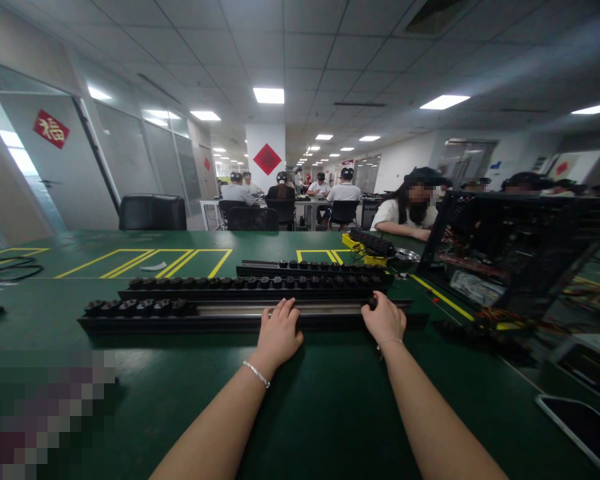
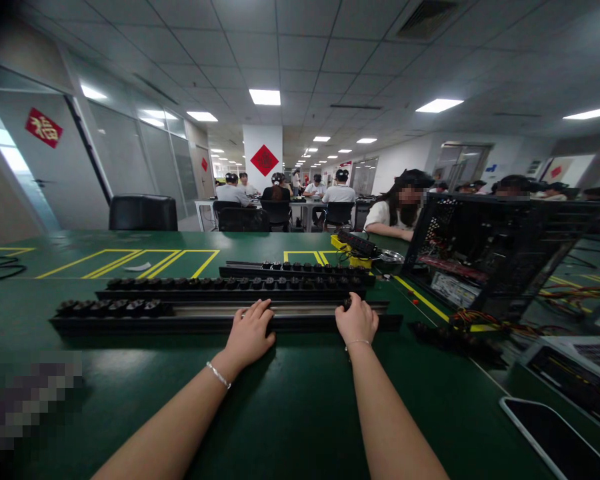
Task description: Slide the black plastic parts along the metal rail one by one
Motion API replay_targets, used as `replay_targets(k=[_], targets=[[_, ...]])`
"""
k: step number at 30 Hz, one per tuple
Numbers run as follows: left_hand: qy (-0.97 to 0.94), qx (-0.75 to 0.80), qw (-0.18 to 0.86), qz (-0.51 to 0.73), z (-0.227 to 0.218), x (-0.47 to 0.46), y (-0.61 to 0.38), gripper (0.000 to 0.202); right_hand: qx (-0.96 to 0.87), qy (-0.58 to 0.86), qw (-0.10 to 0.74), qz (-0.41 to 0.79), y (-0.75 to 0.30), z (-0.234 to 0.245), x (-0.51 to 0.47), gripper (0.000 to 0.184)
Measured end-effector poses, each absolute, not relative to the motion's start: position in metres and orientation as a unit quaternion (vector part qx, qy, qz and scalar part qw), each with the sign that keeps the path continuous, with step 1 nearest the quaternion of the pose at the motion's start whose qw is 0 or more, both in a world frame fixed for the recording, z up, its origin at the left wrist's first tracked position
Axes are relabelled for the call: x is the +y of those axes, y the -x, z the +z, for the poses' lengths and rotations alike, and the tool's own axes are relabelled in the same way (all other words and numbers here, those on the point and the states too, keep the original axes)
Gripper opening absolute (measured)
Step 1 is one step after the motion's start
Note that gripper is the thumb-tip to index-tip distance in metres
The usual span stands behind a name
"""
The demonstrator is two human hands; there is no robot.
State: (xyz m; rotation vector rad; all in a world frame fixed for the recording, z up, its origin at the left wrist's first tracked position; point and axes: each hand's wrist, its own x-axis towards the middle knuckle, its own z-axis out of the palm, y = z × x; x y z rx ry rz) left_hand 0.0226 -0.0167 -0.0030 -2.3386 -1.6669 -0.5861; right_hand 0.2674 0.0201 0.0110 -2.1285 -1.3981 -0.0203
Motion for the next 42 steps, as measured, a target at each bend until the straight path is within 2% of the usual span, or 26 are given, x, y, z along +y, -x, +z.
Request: replay_targets(k=[20, 32, 42], targets=[[0.795, -0.563, 0.098, -0.202, -0.001, -0.017, -0.023, 0.037, -0.478, 0.821, 0.306, 0.056, -0.280, 0.011, 0.023, 0.051], [0.795, -0.564, 0.100, -0.199, 0.000, -0.018, -0.022, 0.037, -0.473, 0.821, 0.316, 0.055, -0.280, 0.014, 0.021, 0.048], [0.792, -0.571, 0.095, -0.196, 0.001, -0.018, -0.024, 0.037, -0.481, 0.823, 0.302, 0.016, -0.289, 0.011, 0.018, 0.055]])
